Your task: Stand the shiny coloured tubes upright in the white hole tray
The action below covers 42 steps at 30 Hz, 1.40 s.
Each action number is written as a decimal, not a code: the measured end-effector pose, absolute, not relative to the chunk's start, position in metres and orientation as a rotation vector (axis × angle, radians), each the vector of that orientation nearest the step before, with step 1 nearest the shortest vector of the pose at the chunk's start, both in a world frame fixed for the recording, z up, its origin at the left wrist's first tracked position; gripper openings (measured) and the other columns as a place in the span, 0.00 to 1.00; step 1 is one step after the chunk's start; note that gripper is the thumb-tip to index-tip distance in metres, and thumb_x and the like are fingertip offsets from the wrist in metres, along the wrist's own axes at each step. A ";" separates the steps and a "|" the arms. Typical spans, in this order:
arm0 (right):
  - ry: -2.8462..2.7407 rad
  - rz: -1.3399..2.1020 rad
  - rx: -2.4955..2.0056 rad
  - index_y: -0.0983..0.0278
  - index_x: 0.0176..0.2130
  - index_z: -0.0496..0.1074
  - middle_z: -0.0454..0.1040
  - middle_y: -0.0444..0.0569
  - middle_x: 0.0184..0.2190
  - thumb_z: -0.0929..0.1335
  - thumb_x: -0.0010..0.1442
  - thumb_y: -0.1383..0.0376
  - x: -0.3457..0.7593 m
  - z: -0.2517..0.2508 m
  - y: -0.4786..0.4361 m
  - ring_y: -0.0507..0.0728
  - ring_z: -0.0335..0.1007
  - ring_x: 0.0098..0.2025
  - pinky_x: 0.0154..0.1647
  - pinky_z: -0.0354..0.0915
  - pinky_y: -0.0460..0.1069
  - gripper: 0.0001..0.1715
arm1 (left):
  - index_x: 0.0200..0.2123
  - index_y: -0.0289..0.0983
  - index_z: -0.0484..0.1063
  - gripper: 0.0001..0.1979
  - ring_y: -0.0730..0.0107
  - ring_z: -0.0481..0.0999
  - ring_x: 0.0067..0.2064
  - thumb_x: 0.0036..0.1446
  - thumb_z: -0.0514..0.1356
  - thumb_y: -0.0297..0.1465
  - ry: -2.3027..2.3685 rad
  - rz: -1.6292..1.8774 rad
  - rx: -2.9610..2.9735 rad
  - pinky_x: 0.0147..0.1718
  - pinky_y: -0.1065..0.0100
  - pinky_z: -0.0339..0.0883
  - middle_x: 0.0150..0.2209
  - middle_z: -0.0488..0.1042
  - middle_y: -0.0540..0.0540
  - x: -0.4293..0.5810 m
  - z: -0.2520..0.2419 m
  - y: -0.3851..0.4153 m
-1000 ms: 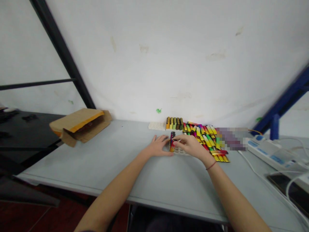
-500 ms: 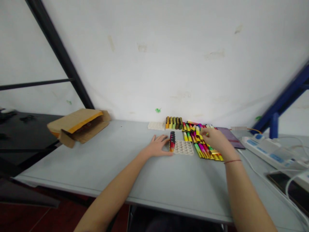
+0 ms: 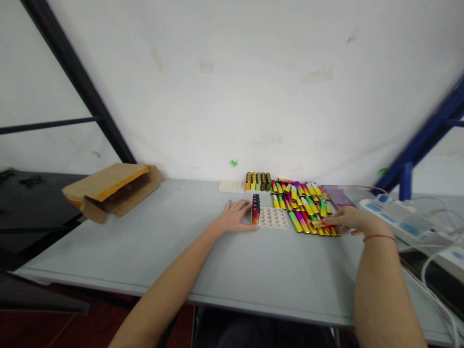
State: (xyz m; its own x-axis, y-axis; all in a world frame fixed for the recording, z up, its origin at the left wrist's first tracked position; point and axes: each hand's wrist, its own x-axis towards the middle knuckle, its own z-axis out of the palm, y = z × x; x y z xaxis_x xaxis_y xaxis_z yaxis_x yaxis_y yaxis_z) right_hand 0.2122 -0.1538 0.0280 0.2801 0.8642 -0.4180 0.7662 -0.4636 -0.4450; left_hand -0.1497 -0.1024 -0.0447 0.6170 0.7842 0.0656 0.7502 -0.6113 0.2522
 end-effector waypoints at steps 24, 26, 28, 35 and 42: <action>-1.213 1.375 -0.960 0.57 0.35 0.58 0.61 0.35 0.18 0.68 0.53 0.47 0.127 0.009 -0.123 0.47 0.53 0.16 0.17 0.51 0.43 0.21 | 0.63 0.41 0.54 0.43 0.46 0.50 0.66 0.51 0.56 0.59 1.278 0.249 2.628 0.60 0.36 0.33 0.65 0.53 0.36 -0.150 -0.046 -0.101; -1.236 1.405 -1.009 0.60 0.31 0.59 0.60 0.36 0.18 0.67 0.53 0.46 0.124 0.004 -0.119 0.47 0.50 0.16 0.16 0.47 0.43 0.22 | 0.63 0.42 0.54 0.43 0.46 0.50 0.66 0.51 0.56 0.59 1.277 0.251 2.626 0.61 0.36 0.32 0.65 0.53 0.37 -0.150 -0.046 -0.101; -1.286 1.418 -1.057 0.61 0.28 0.60 0.61 0.39 0.18 0.67 0.52 0.46 0.122 -0.001 -0.116 0.48 0.52 0.17 0.16 0.49 0.45 0.23 | 0.63 0.42 0.54 0.43 0.46 0.49 0.66 0.51 0.56 0.59 1.278 0.250 2.623 0.61 0.37 0.32 0.65 0.53 0.38 -0.150 -0.045 -0.102; -1.232 1.359 -1.024 0.59 0.32 0.58 0.56 0.35 0.18 0.68 0.52 0.44 0.103 -0.003 -0.121 0.47 0.50 0.16 0.17 0.53 0.44 0.24 | 0.63 0.42 0.55 0.42 0.46 0.50 0.66 0.51 0.57 0.58 1.281 0.257 2.619 0.61 0.37 0.32 0.65 0.53 0.38 -0.149 -0.043 -0.103; -0.953 1.220 -1.303 0.58 0.22 0.51 0.44 0.36 0.11 0.53 0.57 0.39 0.090 -0.010 -0.112 0.47 0.36 0.11 0.11 0.37 0.46 0.28 | 0.63 0.41 0.54 0.43 0.47 0.50 0.66 0.51 0.56 0.59 1.282 0.251 2.628 0.60 0.36 0.33 0.65 0.53 0.37 -0.149 -0.047 -0.101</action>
State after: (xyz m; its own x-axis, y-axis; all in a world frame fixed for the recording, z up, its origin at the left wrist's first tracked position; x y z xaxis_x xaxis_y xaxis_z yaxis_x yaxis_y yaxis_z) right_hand 0.0896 -0.1118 -0.0099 0.1588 0.9781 -0.1345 -0.1057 -0.1186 -0.9873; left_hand -0.1493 -0.1012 -0.0466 0.6078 0.7917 0.0620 0.7565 -0.6010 0.2581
